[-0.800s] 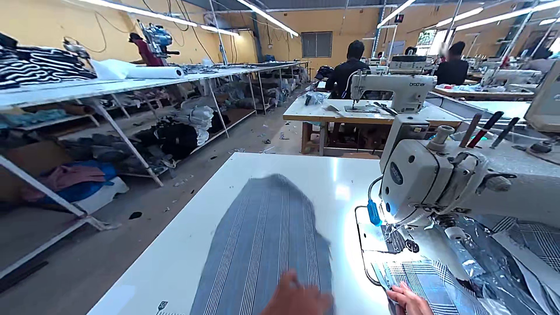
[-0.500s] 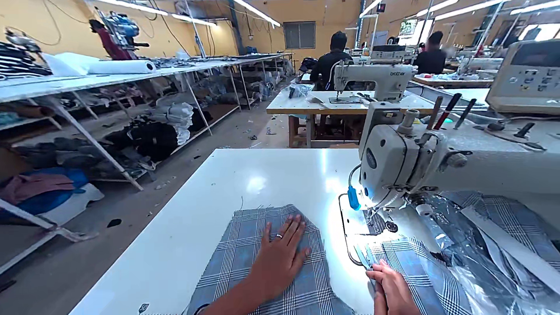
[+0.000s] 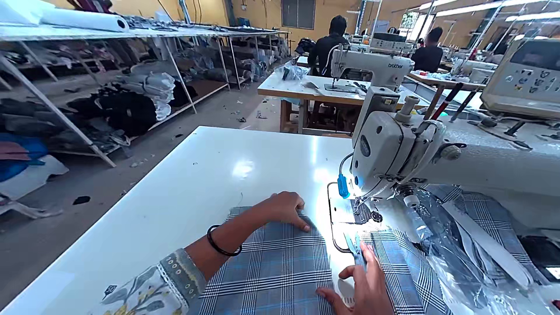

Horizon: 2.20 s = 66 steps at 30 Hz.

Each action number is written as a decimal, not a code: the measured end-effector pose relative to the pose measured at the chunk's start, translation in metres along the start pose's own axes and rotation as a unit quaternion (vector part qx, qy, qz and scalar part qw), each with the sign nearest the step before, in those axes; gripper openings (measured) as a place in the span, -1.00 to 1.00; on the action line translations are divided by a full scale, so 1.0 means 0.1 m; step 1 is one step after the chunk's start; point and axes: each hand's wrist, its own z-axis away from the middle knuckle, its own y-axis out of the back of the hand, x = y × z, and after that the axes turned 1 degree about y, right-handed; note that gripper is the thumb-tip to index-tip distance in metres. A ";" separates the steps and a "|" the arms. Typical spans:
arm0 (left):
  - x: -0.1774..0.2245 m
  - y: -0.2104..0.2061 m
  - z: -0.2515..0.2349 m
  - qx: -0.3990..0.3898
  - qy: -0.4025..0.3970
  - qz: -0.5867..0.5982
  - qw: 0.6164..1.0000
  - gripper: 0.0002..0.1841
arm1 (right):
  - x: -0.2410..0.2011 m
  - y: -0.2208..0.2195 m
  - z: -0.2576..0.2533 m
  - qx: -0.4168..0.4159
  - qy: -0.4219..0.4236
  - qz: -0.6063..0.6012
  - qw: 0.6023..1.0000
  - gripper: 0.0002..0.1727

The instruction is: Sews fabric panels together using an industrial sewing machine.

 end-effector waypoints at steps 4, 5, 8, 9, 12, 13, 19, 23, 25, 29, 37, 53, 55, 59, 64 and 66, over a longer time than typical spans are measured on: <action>-0.07 0.03 0.04 -0.008 -0.100 0.324 0.941 -0.79 | 0.01 0.03 -0.02 -0.037 0.020 -0.003 0.999 -0.34; -0.08 0.03 0.05 0.003 -0.110 0.366 0.924 -0.78 | 0.00 0.03 -0.02 -0.044 0.021 -0.006 0.999 -0.35; -0.11 0.00 -0.01 0.057 -0.127 0.388 0.911 -0.77 | -0.01 0.07 -0.04 -0.080 0.021 -0.010 0.996 -0.39; -0.14 -0.02 -0.04 0.075 -0.124 0.381 0.913 -0.76 | -0.01 0.08 -0.05 -0.089 0.021 -0.012 0.996 -0.43; -0.22 -0.12 -0.14 0.105 -0.100 0.348 0.926 -0.65 | 0.00 0.09 -0.05 -0.101 0.024 -0.024 0.994 -0.56; -0.25 -0.15 -0.17 0.103 -0.098 0.336 0.931 -0.59 | 0.00 0.09 -0.05 -0.104 0.026 -0.027 0.994 -0.59; -0.24 -0.17 -0.28 0.098 -0.124 0.284 0.946 -0.50 | 0.01 0.12 -0.08 -0.130 0.029 -0.036 0.990 -0.64; -0.26 -0.26 -0.32 0.131 -0.146 0.305 0.932 -0.52 | 0.04 0.09 -0.06 -0.078 0.045 -0.077 0.993 -0.68; -0.29 -0.33 -0.33 0.151 -0.165 0.306 0.926 -0.54 | 0.05 0.07 -0.03 -0.047 0.062 -0.099 0.992 -0.71; -0.35 -0.41 -0.35 0.209 -0.237 0.343 0.885 -0.78 | -0.09 0.11 0.05 -0.021 0.020 -0.115 0.993 -0.87; -0.40 -0.27 -0.38 0.142 -0.235 0.278 0.920 -0.85 | -0.16 0.01 0.11 -0.008 -0.010 -0.095 0.995 -0.84; -0.73 -0.06 -0.14 0.173 -0.258 0.347 0.885 -0.83 | -0.18 -0.01 0.11 0.032 -0.041 -0.089 0.995 -0.79; -0.76 -0.06 -0.05 0.192 -0.263 0.337 0.884 -0.81 | -0.17 -0.02 0.12 0.034 -0.034 -0.088 0.995 -0.80; -0.80 -0.07 0.12 0.221 -0.278 0.317 0.879 -0.79 | -0.15 -0.03 0.10 0.037 -0.007 -0.072 0.997 -0.82; -0.78 -0.04 0.29 0.247 -0.297 0.276 0.880 -0.78 | -0.14 -0.05 0.11 0.023 0.006 -0.059 0.998 -0.81; -0.77 -0.01 0.33 0.246 -0.306 0.269 0.880 -0.78 | -0.14 -0.04 0.11 0.019 0.007 -0.060 0.998 -0.81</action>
